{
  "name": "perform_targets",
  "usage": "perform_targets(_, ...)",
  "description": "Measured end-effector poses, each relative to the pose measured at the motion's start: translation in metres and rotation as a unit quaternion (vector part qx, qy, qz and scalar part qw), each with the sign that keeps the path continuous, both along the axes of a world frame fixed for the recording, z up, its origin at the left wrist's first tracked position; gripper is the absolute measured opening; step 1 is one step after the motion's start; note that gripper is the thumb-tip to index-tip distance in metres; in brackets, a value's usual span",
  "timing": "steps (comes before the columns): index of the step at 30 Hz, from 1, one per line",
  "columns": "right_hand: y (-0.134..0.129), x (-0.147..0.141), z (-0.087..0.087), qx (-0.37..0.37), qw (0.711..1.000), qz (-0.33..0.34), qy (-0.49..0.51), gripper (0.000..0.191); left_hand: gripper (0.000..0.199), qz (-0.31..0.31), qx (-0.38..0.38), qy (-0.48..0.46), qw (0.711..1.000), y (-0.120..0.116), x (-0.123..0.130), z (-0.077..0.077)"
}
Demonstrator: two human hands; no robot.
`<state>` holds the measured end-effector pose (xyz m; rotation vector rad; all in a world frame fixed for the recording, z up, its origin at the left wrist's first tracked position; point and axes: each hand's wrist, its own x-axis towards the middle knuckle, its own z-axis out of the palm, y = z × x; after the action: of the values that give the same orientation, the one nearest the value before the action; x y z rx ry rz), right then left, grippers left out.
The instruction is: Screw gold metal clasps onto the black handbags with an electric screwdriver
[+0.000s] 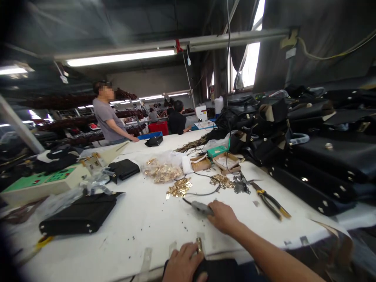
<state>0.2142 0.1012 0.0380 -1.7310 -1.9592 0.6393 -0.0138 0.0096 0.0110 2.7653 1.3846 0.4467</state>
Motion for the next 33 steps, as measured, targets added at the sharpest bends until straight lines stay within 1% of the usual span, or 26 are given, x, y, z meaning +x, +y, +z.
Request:
perform_targets(2, 0.000, 0.013, 0.012, -0.016, 0.999, -0.008, 0.050, 0.029, 0.038, -0.001, -0.052, -0.010, 0.999, -0.005, 0.001, 0.012)
perform_targets(3, 0.000, 0.021, 0.019, -0.028, 0.996, -0.009, 0.079, 0.029, 0.038, 0.004, -0.071, -0.014, 0.997, -0.007, 0.002, 0.016)
perform_targets(4, 0.000, 0.029, 0.025, -0.039, 0.990, -0.012, 0.133, 0.031, 0.038, 0.004, -0.088, -0.018, 0.996, -0.008, 0.002, 0.020)
perform_targets(5, 0.000, 0.038, 0.031, -0.045, 0.971, -0.029, 0.233, 0.032, 0.037, 0.005, -0.099, -0.022, 0.995, -0.008, 0.003, 0.022)
perform_targets(6, 0.000, 0.047, 0.038, -0.048, 0.940, -0.054, 0.334, 0.032, 0.037, 0.004, -0.107, -0.025, 0.994, -0.008, 0.004, 0.023)
perform_targets(8, 0.001, 0.062, 0.049, -0.030, 0.860, -0.109, 0.498, 0.030, 0.036, 0.000, -0.113, -0.032, 0.993, -0.007, 0.005, 0.024)
perform_targets(9, 0.002, 0.068, 0.054, -0.011, 0.830, -0.134, 0.542, 0.029, 0.036, -0.003, -0.111, -0.034, 0.993, -0.007, 0.005, 0.024)
perform_targets(10, 0.004, 0.073, 0.057, 0.014, 0.810, -0.159, 0.564, 0.030, 0.035, -0.006, -0.107, -0.037, 0.994, -0.006, 0.006, 0.023)
perform_targets(11, 0.007, 0.077, 0.058, 0.041, 0.801, -0.186, 0.568, 0.032, 0.035, -0.008, -0.102, -0.039, 0.994, -0.006, 0.006, 0.022)
perform_targets(12, 0.009, 0.081, 0.057, 0.068, 0.798, -0.217, 0.559, 0.036, 0.035, -0.010, -0.096, -0.040, 0.995, -0.005, 0.006, 0.021)
perform_targets(14, 0.015, 0.084, 0.052, 0.111, 0.801, -0.275, 0.520, 0.044, 0.035, -0.011, -0.084, -0.042, 0.996, -0.004, 0.006, 0.019)
perform_targets(15, 0.018, 0.084, 0.048, 0.125, 0.805, -0.294, 0.500, 0.046, 0.035, -0.013, -0.078, -0.043, 0.996, -0.004, 0.006, 0.018)
perform_targets(17, 0.024, 0.082, 0.039, 0.141, 0.813, -0.310, 0.472, 0.048, 0.035, -0.017, -0.069, -0.045, 0.996, -0.003, 0.006, 0.016)
perform_targets(20, 0.033, 0.077, 0.029, 0.156, 0.816, -0.320, 0.454, 0.048, 0.035, -0.021, -0.061, -0.050, 0.997, -0.002, 0.005, 0.014)
perform_targets(23, 0.046, 0.071, 0.024, 0.169, 0.811, -0.329, 0.454, 0.046, 0.036, -0.019, -0.064, -0.051, 0.996, -0.001, 0.005, 0.013)
perform_targets(27, 0.067, 0.064, 0.021, 0.183, 0.798, -0.308, 0.484, 0.043, 0.035, -0.016, -0.065, -0.051, 0.996, 0.000, 0.006, 0.012)
perform_targets(30, 0.079, 0.059, 0.016, 0.179, 0.803, -0.296, 0.485, 0.042, 0.035, -0.014, -0.066, -0.056, 0.996, 0.000, 0.006, 0.012)
perform_targets(33, 0.085, 0.053, 0.010, 0.178, 0.808, -0.284, 0.484, 0.040, 0.034, -0.013, -0.071, -0.060, 0.996, 0.000, 0.006, 0.011)
